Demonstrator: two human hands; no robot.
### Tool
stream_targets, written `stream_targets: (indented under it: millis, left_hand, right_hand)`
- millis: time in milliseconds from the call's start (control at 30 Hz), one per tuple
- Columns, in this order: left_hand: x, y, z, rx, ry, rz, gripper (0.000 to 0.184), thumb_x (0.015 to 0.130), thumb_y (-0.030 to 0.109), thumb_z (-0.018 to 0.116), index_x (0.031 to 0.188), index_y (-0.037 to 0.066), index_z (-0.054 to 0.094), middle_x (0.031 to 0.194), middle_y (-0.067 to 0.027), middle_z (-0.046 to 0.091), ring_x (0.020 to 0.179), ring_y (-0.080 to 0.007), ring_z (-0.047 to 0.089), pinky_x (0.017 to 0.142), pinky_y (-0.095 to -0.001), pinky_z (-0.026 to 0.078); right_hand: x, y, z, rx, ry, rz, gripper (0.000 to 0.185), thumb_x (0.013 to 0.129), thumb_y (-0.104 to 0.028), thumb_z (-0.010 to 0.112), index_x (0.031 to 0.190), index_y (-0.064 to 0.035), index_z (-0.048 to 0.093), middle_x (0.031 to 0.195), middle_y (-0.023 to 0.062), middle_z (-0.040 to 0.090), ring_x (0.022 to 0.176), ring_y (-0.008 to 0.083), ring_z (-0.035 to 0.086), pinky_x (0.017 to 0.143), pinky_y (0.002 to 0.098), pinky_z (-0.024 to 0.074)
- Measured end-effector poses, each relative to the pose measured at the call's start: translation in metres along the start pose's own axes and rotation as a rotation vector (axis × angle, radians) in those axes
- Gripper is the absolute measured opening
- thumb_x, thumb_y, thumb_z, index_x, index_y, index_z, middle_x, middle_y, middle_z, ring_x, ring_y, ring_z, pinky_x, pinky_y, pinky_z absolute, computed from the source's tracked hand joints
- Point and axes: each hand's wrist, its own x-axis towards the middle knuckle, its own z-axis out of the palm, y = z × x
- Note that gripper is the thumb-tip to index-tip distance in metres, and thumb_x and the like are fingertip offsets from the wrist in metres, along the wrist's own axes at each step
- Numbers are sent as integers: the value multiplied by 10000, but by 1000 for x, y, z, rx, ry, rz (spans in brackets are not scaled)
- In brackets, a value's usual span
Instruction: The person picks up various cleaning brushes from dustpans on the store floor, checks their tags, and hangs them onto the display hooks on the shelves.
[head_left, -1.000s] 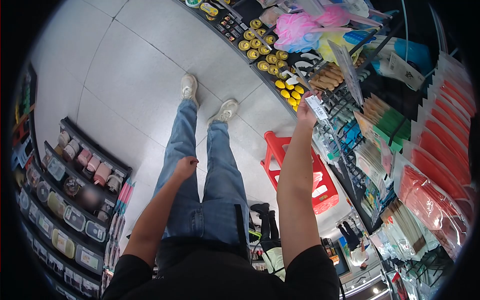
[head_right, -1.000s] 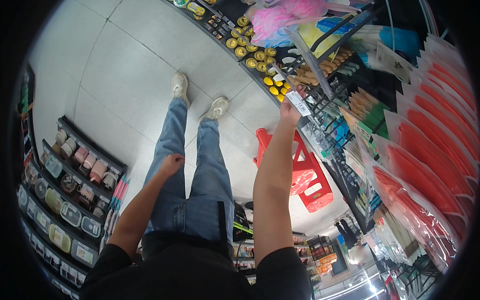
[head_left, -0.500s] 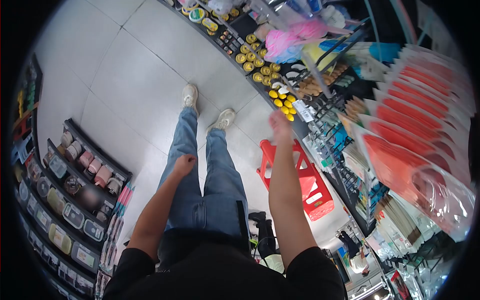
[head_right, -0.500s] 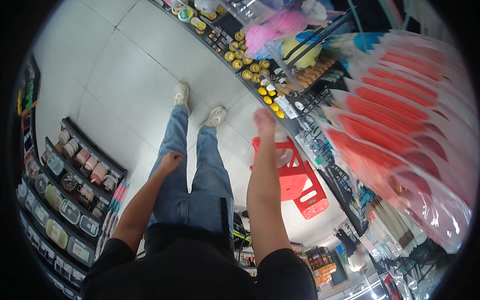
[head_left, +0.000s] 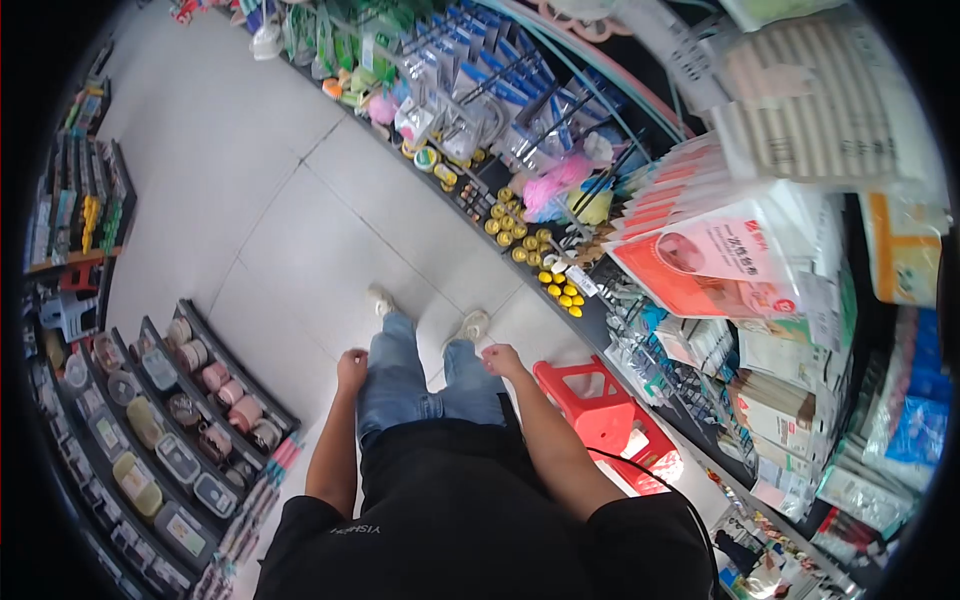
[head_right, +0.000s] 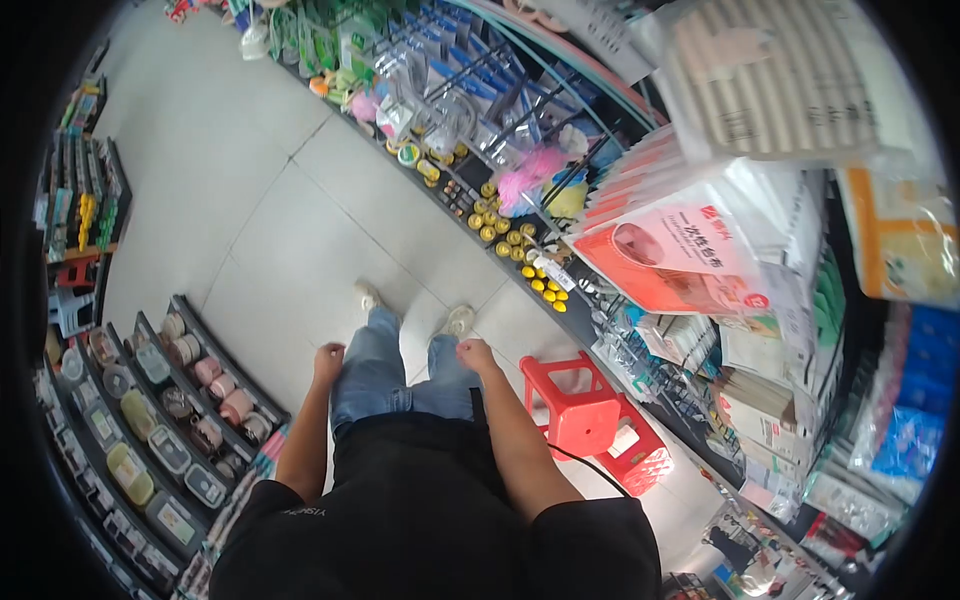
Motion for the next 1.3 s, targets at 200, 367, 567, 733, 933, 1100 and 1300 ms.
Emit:
stream_targets:
  millis: [200, 367, 567, 733, 933, 1100, 1300]
  left_hand:
    - [0, -90, -37, -8, -86, -139, 248, 798, 198, 554, 915, 39, 705, 864, -180, 682, 822, -300, 665, 740, -385, 519]
    - [8, -114, -91, -186, -140, -205, 240, 818, 152, 537, 938, 9, 688, 783, -155, 677, 642, -213, 658, 583, -330, 526]
    - [23, -155, -125, -441, -242, -369, 246, 853, 110, 497, 1004, -23, 639, 786, -105, 637, 545, -174, 604, 470, -277, 503]
    - [39, -178, -148, -335, -248, -230, 304, 826, 202, 568, 1039, -1, 646, 792, -71, 631, 662, -186, 618, 495, -319, 505]
    - [65, -184, -180, -466, -213, -274, 182, 856, 120, 571, 975, 6, 647, 763, -66, 617, 602, -159, 581, 448, -299, 458]
    - [80, -198, -207, -553, -207, -356, 176, 876, 75, 528, 1001, -3, 622, 801, -97, 643, 590, -174, 601, 469, -299, 493]
    - [89, -215, -244, -613, -95, -402, 176, 880, 85, 527, 995, -12, 618, 768, -116, 661, 554, -194, 620, 461, -292, 488]
  right_hand:
    - [-27, -50, -41, 5, 206, 153, 227, 879, -187, 569, 1009, -18, 649, 816, 102, 681, 625, 178, 651, 535, 305, 544]
    - [1, -88, -32, -437, 234, 104, 227, 812, -157, 527, 920, -33, 684, 742, 86, 681, 555, 168, 645, 474, 302, 537]
    - [42, -185, 77, -619, 408, -295, 236, 760, -222, 582, 890, -57, 690, 874, 145, 681, 801, 299, 654, 738, 387, 521]
    - [31, -301, 149, -689, 257, -414, 263, 766, -269, 580, 905, -79, 698, 933, 168, 667, 898, 323, 635, 804, 414, 502]
    - [53, -362, 155, -657, 328, -474, 259, 769, -266, 573, 899, -83, 700, 923, 168, 669, 882, 340, 634, 794, 422, 506]
    - [79, -342, 133, -856, 344, -452, 294, 774, -267, 526, 640, -50, 671, 605, 133, 641, 570, 270, 645, 623, 396, 532]
    - [119, -324, 138, -708, 169, 16, 245, 800, -189, 501, 696, -63, 683, 643, 80, 668, 571, 189, 667, 513, 326, 544]
